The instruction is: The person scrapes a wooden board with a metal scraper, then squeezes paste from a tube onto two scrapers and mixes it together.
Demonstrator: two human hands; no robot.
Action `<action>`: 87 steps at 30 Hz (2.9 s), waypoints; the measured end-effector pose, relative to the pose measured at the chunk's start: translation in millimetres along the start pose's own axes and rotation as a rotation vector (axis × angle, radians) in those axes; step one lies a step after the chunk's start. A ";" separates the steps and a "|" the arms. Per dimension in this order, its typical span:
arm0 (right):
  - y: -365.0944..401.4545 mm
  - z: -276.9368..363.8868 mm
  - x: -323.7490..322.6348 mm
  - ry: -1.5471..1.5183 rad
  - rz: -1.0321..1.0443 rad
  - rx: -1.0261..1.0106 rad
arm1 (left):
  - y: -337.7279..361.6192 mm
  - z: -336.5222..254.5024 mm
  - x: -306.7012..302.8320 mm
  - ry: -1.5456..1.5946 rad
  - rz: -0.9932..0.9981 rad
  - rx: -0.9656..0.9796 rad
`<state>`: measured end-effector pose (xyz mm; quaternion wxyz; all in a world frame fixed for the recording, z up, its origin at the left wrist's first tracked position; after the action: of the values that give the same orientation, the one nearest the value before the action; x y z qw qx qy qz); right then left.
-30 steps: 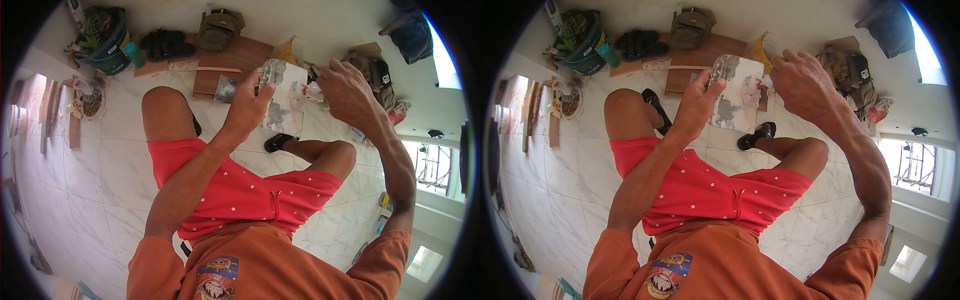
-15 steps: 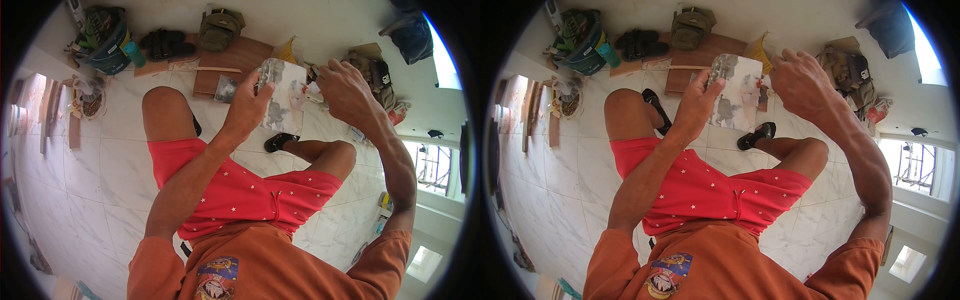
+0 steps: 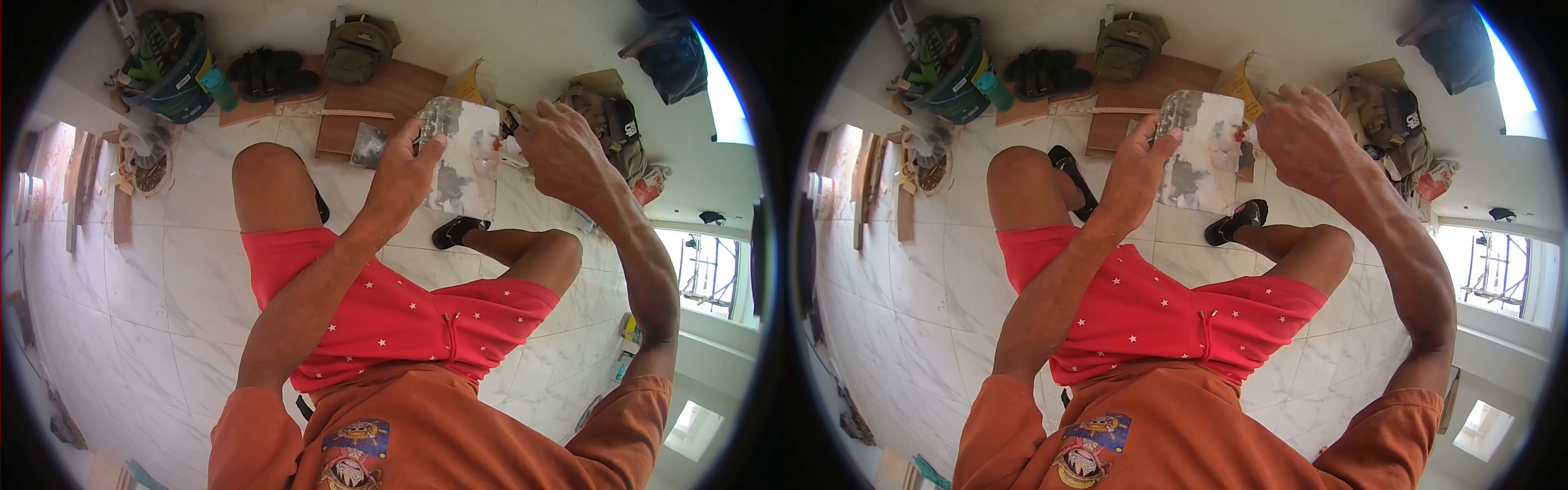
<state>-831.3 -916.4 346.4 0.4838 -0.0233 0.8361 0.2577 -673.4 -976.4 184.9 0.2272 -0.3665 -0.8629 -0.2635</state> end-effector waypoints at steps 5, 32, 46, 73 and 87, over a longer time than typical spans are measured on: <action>4.7 -4.8 12.1 -0.120 0.023 0.042 | 1.8 -1.0 0.6 0.050 0.014 0.008; -14.5 57.0 261.0 -1.467 -0.338 0.641 | -44.9 -70.2 -58.8 -0.891 -0.209 -0.040; -28.6 62.5 281.2 -1.880 -0.362 0.693 | -54.3 -85.6 -73.4 -0.952 -0.108 -0.326; -20.6 64.3 254.6 -1.624 -0.497 0.597 | -25.2 -94.4 -60.3 -1.087 -0.021 -0.293; -20.2 67.7 231.8 -1.608 -0.627 0.577 | -33.5 -63.2 -97.0 -0.320 -0.090 -0.342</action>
<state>-894.6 -854.4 120.8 0.9560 0.0591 0.2341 -0.1664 -625.1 -1085.2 166.4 0.0103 -0.3977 -0.8463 -0.3544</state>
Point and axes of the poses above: each hand's wrist, its own y-axis away from the middle knuckle, its own x-axis out of the palm, z = x × y, the point moved 1 cm from there along -y, towards the middle knuckle, and after that the axes turned 12 degrees about -x, right-handed, at the moved point
